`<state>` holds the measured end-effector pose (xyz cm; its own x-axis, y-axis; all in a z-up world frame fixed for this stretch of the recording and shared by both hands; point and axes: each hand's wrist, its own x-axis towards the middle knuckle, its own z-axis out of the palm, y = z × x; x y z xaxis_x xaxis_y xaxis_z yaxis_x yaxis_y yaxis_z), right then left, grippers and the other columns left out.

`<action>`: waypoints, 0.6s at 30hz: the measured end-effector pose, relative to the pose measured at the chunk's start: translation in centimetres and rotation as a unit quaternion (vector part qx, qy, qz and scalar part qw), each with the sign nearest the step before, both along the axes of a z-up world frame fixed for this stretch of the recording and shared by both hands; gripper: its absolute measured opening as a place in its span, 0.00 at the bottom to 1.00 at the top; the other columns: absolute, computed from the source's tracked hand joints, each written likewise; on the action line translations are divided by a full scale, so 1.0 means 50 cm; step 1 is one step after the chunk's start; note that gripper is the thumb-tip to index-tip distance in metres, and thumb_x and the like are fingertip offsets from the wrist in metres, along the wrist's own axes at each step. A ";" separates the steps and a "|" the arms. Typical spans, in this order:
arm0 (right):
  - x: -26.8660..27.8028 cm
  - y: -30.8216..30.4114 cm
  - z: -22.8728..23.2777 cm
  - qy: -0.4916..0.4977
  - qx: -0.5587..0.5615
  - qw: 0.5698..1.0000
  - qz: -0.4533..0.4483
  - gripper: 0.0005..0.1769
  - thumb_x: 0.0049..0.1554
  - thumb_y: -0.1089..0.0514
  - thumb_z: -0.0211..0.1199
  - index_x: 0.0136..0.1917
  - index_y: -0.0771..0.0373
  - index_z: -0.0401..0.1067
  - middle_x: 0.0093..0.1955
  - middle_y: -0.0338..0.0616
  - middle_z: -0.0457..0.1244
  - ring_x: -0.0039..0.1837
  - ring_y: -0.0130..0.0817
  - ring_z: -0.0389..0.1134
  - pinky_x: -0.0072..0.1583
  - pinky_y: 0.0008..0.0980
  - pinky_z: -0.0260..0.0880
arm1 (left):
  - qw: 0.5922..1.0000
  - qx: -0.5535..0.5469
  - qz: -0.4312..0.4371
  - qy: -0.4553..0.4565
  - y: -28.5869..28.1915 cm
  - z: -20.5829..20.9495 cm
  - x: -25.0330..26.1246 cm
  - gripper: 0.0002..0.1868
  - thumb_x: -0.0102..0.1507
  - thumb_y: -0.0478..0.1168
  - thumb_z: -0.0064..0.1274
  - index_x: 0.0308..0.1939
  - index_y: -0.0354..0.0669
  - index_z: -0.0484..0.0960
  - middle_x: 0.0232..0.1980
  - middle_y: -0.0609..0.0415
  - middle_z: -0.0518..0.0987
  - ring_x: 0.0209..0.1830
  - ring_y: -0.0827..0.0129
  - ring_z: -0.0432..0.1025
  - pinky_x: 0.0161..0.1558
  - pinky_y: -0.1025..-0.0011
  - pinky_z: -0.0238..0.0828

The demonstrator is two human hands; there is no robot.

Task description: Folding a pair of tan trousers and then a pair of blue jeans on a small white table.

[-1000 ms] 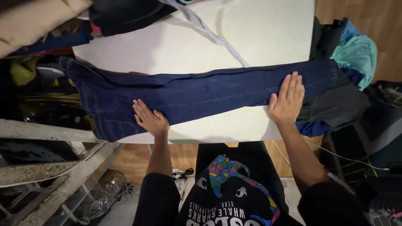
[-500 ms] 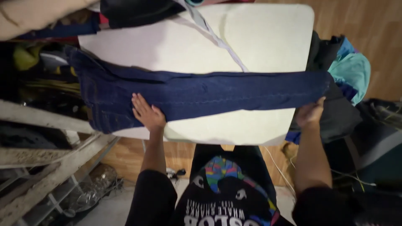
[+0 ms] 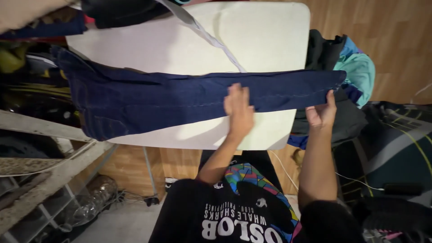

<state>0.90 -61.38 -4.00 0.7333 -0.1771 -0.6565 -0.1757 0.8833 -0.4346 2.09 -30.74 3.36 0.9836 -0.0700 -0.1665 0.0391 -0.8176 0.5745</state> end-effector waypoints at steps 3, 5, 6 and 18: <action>0.014 0.006 0.027 -0.014 0.015 1.000 -0.015 0.26 0.66 0.50 0.61 0.74 0.62 0.66 0.77 0.48 0.61 0.80 0.49 0.60 0.81 0.53 0.56 | 0.998 -0.023 -0.065 0.015 -0.118 0.009 0.025 0.40 0.65 0.42 0.48 0.78 0.30 0.55 0.84 0.32 0.46 0.86 0.43 0.39 0.79 0.46 0.34; 0.019 0.013 0.046 -0.018 0.028 0.999 -0.027 0.26 0.66 0.50 0.60 0.74 0.63 0.67 0.76 0.50 0.62 0.79 0.49 0.61 0.81 0.54 0.58 | 0.996 -0.035 -0.083 0.016 -0.174 0.010 0.036 0.40 0.66 0.43 0.48 0.79 0.31 0.53 0.84 0.33 0.45 0.86 0.45 0.39 0.80 0.47 0.34; 0.020 0.009 0.054 -0.010 0.020 1.000 -0.018 0.25 0.66 0.51 0.60 0.73 0.63 0.67 0.75 0.50 0.62 0.79 0.49 0.61 0.81 0.54 0.58 | 0.995 -0.046 -0.088 0.016 -0.200 0.009 0.041 0.40 0.67 0.44 0.47 0.80 0.31 0.53 0.84 0.35 0.45 0.87 0.47 0.39 0.81 0.48 0.35; 0.024 0.079 0.195 -0.024 -0.191 0.981 -0.032 0.22 0.67 0.62 0.60 0.73 0.68 0.66 0.68 0.49 0.66 0.68 0.39 0.68 0.74 0.40 0.67 | 0.996 0.032 -0.075 0.032 -0.300 -0.001 0.050 0.43 0.67 0.49 0.44 0.80 0.29 0.48 0.85 0.38 0.45 0.86 0.52 0.39 0.80 0.51 0.33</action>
